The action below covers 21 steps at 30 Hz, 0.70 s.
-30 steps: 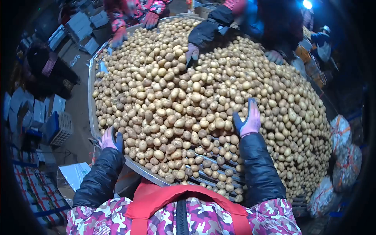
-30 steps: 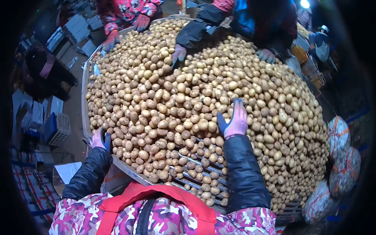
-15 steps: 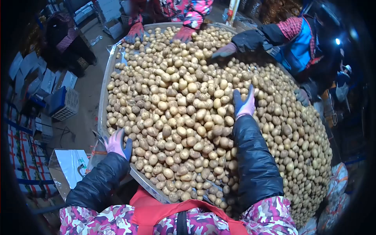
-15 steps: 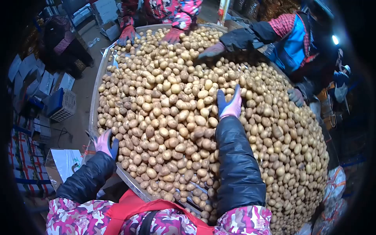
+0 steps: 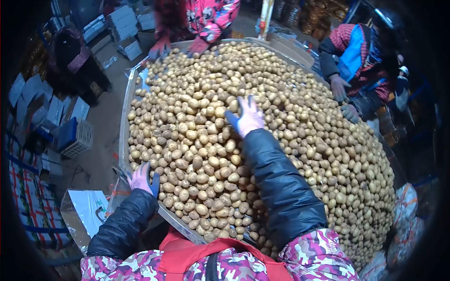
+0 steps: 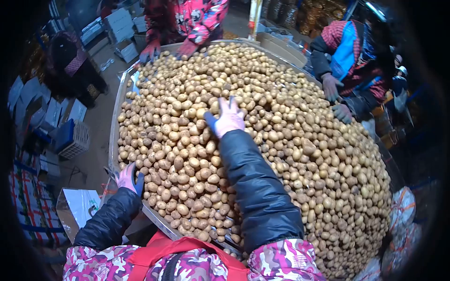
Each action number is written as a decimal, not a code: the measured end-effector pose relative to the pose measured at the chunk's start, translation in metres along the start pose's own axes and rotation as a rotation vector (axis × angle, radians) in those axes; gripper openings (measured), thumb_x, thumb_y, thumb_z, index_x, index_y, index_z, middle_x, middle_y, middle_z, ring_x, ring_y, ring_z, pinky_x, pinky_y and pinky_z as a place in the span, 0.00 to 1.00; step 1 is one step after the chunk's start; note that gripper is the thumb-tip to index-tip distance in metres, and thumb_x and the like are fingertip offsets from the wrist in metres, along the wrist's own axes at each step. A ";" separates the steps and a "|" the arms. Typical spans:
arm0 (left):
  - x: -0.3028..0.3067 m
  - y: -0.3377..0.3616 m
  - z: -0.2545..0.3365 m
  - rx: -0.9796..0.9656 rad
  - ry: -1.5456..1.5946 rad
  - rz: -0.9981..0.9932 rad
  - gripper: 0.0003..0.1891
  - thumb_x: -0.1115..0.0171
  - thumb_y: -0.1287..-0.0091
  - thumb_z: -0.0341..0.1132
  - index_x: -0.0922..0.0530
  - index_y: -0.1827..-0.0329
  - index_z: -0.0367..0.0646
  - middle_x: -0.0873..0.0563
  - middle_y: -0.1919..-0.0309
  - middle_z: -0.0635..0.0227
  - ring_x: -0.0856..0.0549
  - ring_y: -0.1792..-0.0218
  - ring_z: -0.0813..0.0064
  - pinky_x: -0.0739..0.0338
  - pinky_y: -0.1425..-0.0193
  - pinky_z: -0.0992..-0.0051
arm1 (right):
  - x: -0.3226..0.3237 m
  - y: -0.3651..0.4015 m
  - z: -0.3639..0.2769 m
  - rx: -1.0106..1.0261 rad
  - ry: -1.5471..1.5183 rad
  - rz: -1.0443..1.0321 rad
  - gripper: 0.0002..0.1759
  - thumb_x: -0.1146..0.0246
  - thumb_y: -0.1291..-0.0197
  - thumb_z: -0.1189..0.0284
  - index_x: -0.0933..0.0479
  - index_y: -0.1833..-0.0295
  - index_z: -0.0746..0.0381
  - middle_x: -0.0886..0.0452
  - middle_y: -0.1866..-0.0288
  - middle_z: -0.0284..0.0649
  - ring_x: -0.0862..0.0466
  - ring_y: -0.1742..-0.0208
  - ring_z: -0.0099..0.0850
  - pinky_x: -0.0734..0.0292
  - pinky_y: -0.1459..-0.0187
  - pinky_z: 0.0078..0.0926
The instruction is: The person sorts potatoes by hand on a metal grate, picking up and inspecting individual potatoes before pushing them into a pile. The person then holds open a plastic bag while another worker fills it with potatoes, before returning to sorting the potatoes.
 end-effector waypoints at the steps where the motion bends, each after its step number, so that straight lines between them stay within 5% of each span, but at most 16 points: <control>1: 0.002 0.000 0.002 0.018 -0.006 -0.021 0.32 0.38 0.29 0.53 0.27 0.25 0.51 0.23 0.28 0.58 0.28 0.25 0.54 0.49 0.18 0.38 | 0.003 0.012 -0.010 0.044 0.032 0.003 0.51 0.32 0.42 0.39 0.38 0.17 0.47 0.45 0.13 0.48 0.39 0.19 0.63 0.34 0.23 0.52; 8: -0.001 0.000 -0.002 0.010 -0.009 0.005 0.32 0.40 0.29 0.58 0.25 0.26 0.52 0.23 0.27 0.58 0.28 0.25 0.55 0.49 0.17 0.39 | -0.026 0.113 -0.046 0.361 0.168 -0.009 0.35 0.30 0.43 0.46 0.21 0.33 0.50 0.32 0.22 0.44 0.38 0.22 0.63 0.33 0.31 0.69; 12: -0.002 0.001 -0.002 0.002 -0.008 0.041 0.32 0.38 0.31 0.58 0.24 0.27 0.55 0.21 0.28 0.60 0.25 0.27 0.58 0.48 0.17 0.39 | -0.041 0.179 -0.030 0.488 0.186 0.113 0.31 0.34 0.36 0.51 0.24 0.30 0.50 0.30 0.24 0.47 0.34 0.26 0.63 0.39 0.30 0.74; 16: 0.000 0.003 -0.002 -0.027 0.009 0.077 0.31 0.37 0.30 0.58 0.23 0.28 0.53 0.20 0.30 0.60 0.24 0.27 0.57 0.46 0.17 0.40 | -0.023 0.230 0.001 0.489 0.251 0.130 0.31 0.35 0.35 0.54 0.25 0.29 0.54 0.31 0.22 0.46 0.32 0.25 0.54 0.46 0.24 0.69; 21: 0.001 0.004 -0.002 -0.033 0.014 0.075 0.30 0.37 0.30 0.57 0.22 0.29 0.53 0.19 0.30 0.59 0.24 0.27 0.58 0.48 0.17 0.39 | 0.001 0.286 0.038 0.339 0.341 0.029 0.32 0.33 0.38 0.56 0.24 0.29 0.52 0.34 0.19 0.43 0.38 0.21 0.54 0.49 0.24 0.73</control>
Point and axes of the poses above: each hand's wrist, its own y-axis away from the middle knuckle, its own x-axis out of the back of the hand, z = x × y, the point moved 1 cm from there along -y, towards the middle knuckle
